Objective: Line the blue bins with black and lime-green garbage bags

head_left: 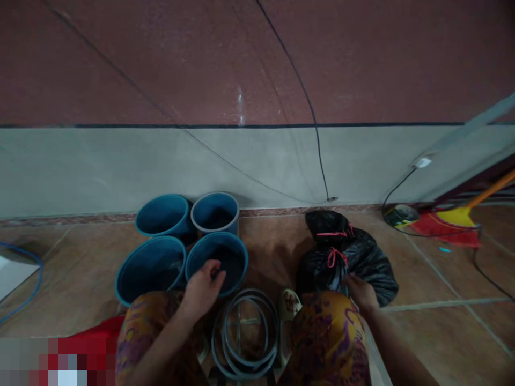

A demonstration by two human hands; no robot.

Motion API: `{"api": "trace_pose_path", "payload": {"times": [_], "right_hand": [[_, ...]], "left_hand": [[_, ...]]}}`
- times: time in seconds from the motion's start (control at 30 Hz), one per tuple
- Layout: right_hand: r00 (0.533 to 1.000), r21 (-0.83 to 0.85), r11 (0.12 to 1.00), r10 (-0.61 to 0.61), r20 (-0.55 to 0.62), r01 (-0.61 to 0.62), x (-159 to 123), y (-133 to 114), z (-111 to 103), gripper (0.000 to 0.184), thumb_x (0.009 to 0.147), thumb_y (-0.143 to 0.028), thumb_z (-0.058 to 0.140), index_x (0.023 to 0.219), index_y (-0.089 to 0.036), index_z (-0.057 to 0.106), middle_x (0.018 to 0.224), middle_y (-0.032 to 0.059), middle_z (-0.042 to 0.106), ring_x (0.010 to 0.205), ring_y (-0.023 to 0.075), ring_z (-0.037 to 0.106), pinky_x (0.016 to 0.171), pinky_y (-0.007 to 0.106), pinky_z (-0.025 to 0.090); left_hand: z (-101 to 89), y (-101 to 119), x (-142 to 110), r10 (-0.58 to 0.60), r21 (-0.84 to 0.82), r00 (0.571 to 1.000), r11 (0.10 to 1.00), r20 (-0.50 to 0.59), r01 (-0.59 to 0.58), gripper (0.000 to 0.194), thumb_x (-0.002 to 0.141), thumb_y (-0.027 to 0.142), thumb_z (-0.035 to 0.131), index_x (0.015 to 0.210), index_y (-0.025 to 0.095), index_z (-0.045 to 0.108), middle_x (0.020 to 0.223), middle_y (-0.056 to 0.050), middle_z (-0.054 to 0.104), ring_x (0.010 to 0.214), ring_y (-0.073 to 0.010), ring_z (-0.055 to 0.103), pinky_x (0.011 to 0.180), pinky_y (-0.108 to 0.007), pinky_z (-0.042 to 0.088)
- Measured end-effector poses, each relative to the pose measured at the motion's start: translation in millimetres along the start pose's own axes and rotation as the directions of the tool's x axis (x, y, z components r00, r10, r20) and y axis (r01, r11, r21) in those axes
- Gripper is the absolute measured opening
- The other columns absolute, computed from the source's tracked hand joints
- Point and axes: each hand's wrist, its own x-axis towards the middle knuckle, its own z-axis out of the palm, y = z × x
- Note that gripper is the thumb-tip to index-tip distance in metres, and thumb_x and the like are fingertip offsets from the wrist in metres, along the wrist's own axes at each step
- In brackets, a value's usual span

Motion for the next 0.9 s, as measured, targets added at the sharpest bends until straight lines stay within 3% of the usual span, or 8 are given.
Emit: {"api": "trace_pose_path", "payload": {"times": [0.1,0.17,0.23,0.37,0.47,0.63,0.77,0.9], "right_hand": [[0.999,-0.350,0.936,-0.027,0.046,0.041,39.7,2.2,13.2,0.040,0.084,-0.035,0.043,0.112,-0.014,0.064,0.111,0.0166,0.067,0.106,0.0307,0.062,0.087,0.039,0.047],[0.999,-0.474,0.879,-0.048,0.011,0.047,62.5,-1.6,17.8,0.049,0.086,-0.032,0.042,0.128,-0.012,0.053,0.121,0.0189,0.061,0.110,0.0313,0.059,0.090,0.040,0.045],[0.998,-0.565,0.825,-0.049,-0.027,0.025,83.0,-4.0,21.0,0.054,0.085,-0.033,0.044,0.135,-0.011,0.046,0.124,0.0208,0.058,0.112,0.0333,0.057,0.091,0.042,0.044],[0.998,-0.649,0.761,-0.050,-0.032,0.018,119.9,4.3,29.5,0.059,0.084,-0.032,0.046,0.139,-0.010,0.040,0.127,0.0222,0.054,0.114,0.0363,0.054,0.089,0.043,0.044],[0.999,-0.651,0.757,-0.031,0.045,0.053,139.7,17.6,39.6,0.056,0.086,-0.029,0.042,0.140,-0.014,0.040,0.121,0.0204,0.059,0.110,0.0348,0.057,0.085,0.041,0.045],[0.973,-0.600,0.785,-0.014,0.231,0.154,142.5,27.7,54.0,0.036,0.088,-0.032,0.039,0.110,-0.018,0.064,0.097,0.0168,0.069,0.092,0.0304,0.066,0.073,0.036,0.046],[0.962,-0.408,0.875,-0.197,0.189,0.259,127.0,5.2,49.8,0.037,0.089,-0.040,0.037,0.093,-0.019,0.068,0.091,0.0119,0.071,0.084,0.0249,0.067,0.067,0.030,0.045],[0.927,-0.095,0.937,-0.313,0.208,0.337,106.2,-38.5,28.9,0.039,0.083,-0.051,0.044,0.086,-0.021,0.069,0.079,0.0049,0.071,0.074,0.0211,0.065,0.063,0.027,0.046]], "left_hand": [[69.2,20.9,15.5,-0.023,0.303,0.979,0.952,0.204,-0.041,0.055,0.080,0.034,0.053,0.128,0.008,0.049,0.130,-0.019,0.056,0.122,-0.0286,0.051,0.103,-0.038,0.036],[101.1,21.7,24.5,-0.102,0.428,0.968,0.904,0.228,-0.006,0.067,0.079,0.037,0.054,0.137,0.007,0.040,0.136,-0.022,0.050,0.126,-0.0327,0.047,0.102,-0.043,0.034],[119.7,17.1,33.5,-0.160,0.503,0.966,0.863,0.201,0.038,0.074,0.079,0.039,0.054,0.142,0.006,0.032,0.138,-0.024,0.047,0.127,-0.0344,0.045,0.101,-0.046,0.033],[136.1,3.6,48.8,-0.207,0.573,0.960,0.817,0.190,0.063,0.071,0.084,0.034,0.051,0.143,0.003,0.028,0.133,-0.026,0.051,0.123,-0.0318,0.050,0.099,-0.041,0.037],[144.9,-4.0,54.3,-0.232,0.596,0.935,0.802,0.269,0.028,0.058,0.090,0.025,0.041,0.142,0.002,0.032,0.125,-0.024,0.058,0.115,-0.0275,0.057,0.094,-0.035,0.041],[156.0,-8.8,53.9,-0.291,0.600,0.891,0.799,0.348,0.026,0.049,0.089,0.007,0.031,0.137,0.005,0.041,0.113,-0.018,0.066,0.106,-0.0218,0.063,0.087,-0.028,0.045],[167.9,-10.5,49.1,-0.244,0.551,0.890,0.835,0.385,-0.010,0.051,0.084,0.001,0.031,0.132,0.008,0.046,0.111,-0.017,0.067,0.102,-0.0226,0.065,0.084,-0.031,0.047],[185.6,-10.0,43.1,-0.070,0.453,0.896,0.878,0.438,-0.152,0.046,0.083,0.003,0.037,0.125,0.009,0.052,0.109,-0.018,0.067,0.102,-0.0239,0.063,0.086,-0.033,0.046]]}}
